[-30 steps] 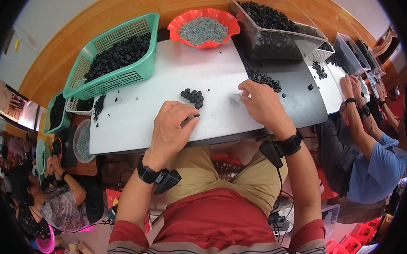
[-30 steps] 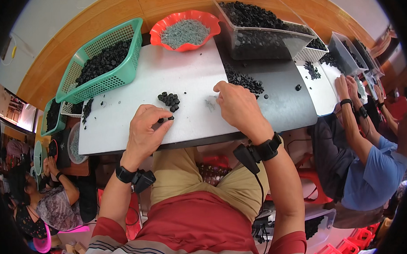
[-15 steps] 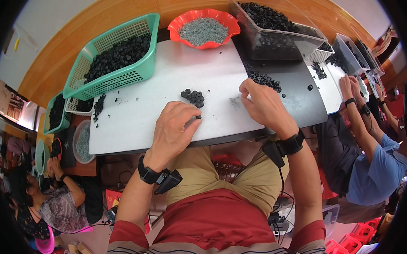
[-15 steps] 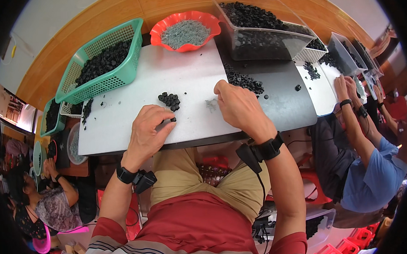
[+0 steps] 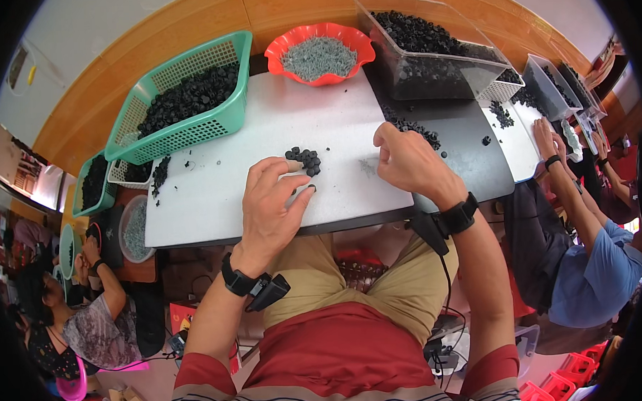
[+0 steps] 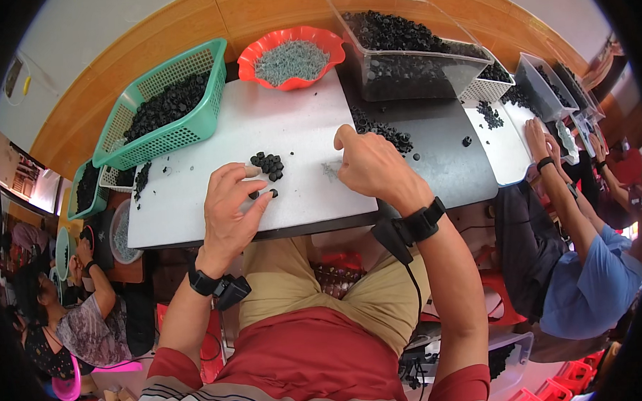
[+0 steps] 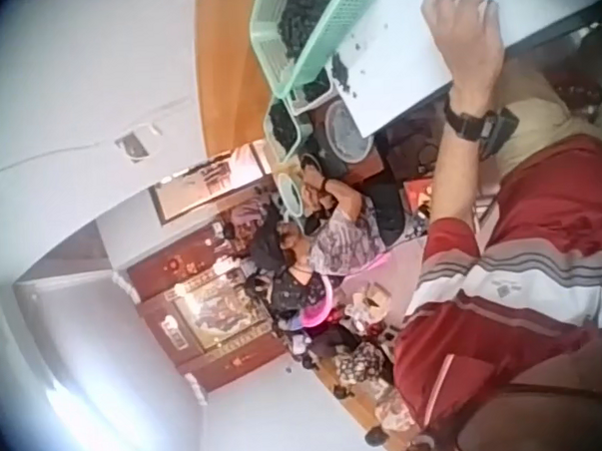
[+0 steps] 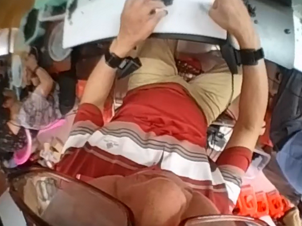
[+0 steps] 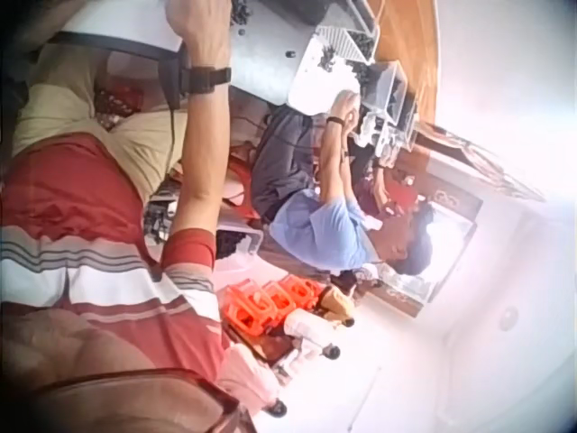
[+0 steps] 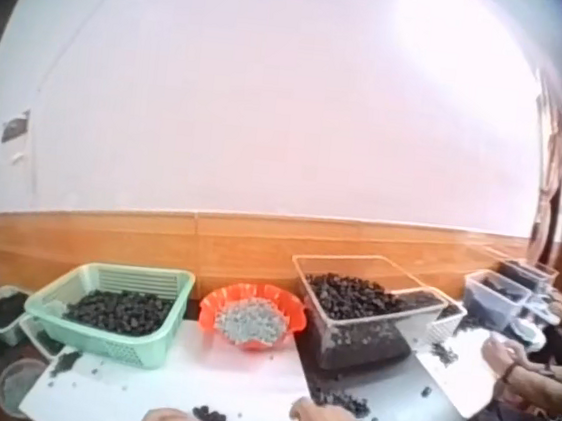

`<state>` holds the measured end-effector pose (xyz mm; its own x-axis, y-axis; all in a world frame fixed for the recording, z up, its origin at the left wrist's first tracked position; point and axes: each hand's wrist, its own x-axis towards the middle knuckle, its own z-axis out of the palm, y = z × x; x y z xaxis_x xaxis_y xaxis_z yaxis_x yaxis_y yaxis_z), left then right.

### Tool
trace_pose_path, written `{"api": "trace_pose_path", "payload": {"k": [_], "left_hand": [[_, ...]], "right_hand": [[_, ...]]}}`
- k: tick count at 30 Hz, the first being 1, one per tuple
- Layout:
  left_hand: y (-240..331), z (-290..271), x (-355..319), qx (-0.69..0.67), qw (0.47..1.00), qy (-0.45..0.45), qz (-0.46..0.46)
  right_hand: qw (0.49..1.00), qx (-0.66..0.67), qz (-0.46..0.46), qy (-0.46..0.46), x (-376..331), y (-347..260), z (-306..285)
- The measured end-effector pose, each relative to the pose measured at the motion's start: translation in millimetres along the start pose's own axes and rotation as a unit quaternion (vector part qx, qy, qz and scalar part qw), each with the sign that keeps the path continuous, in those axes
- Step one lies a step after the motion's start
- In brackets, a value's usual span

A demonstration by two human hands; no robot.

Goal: Sorting and assembling small plastic manufacturing components at a workbench.

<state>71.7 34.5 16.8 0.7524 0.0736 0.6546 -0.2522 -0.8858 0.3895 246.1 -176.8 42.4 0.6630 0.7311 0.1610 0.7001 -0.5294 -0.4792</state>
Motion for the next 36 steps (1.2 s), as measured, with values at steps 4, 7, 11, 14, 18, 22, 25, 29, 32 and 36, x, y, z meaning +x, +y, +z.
{"api": "trace_pose_path", "payload": {"k": [4,7,11,14,18,22,25,29,32,36], "left_hand": [[8,2,3,-0.018,0.999,0.035,-0.006],[23,4,11,-0.051,0.998,0.037,-0.02],[42,10,22,-0.109,0.993,-0.002,-0.039],[45,13,25,-0.165,0.983,-0.057,-0.047],[50,10,25,-0.182,0.979,-0.075,-0.055],[60,7,23,-0.227,0.966,-0.075,-0.098],[66,9,21,-0.253,0.957,-0.065,-0.127],[67,12,15,-0.292,0.942,-0.053,-0.155],[67,15,11,-0.29,0.94,-0.061,-0.169],[73,18,11,-0.285,0.942,-0.069,-0.165]], "right_hand": [[0.996,0.05,-0.03,0.07,-11,0,-1],[0.989,0.085,-0.054,0.106,-23,-16,-10],[0.988,0.086,-0.093,0.092,-36,-40,-15],[0.986,0.079,-0.121,0.081,-43,-52,-18],[0.986,0.061,-0.132,0.08,-51,-54,-18],[0.976,0.157,-0.125,0.088,-59,-54,-12],[0.956,0.214,-0.153,0.131,-63,-46,0],[0.955,0.225,-0.142,0.132,-70,-43,1],[0.936,0.348,-0.019,0.039,-77,-44,2],[0.865,0.5,0.047,0.012,-82,-35,13]]}}
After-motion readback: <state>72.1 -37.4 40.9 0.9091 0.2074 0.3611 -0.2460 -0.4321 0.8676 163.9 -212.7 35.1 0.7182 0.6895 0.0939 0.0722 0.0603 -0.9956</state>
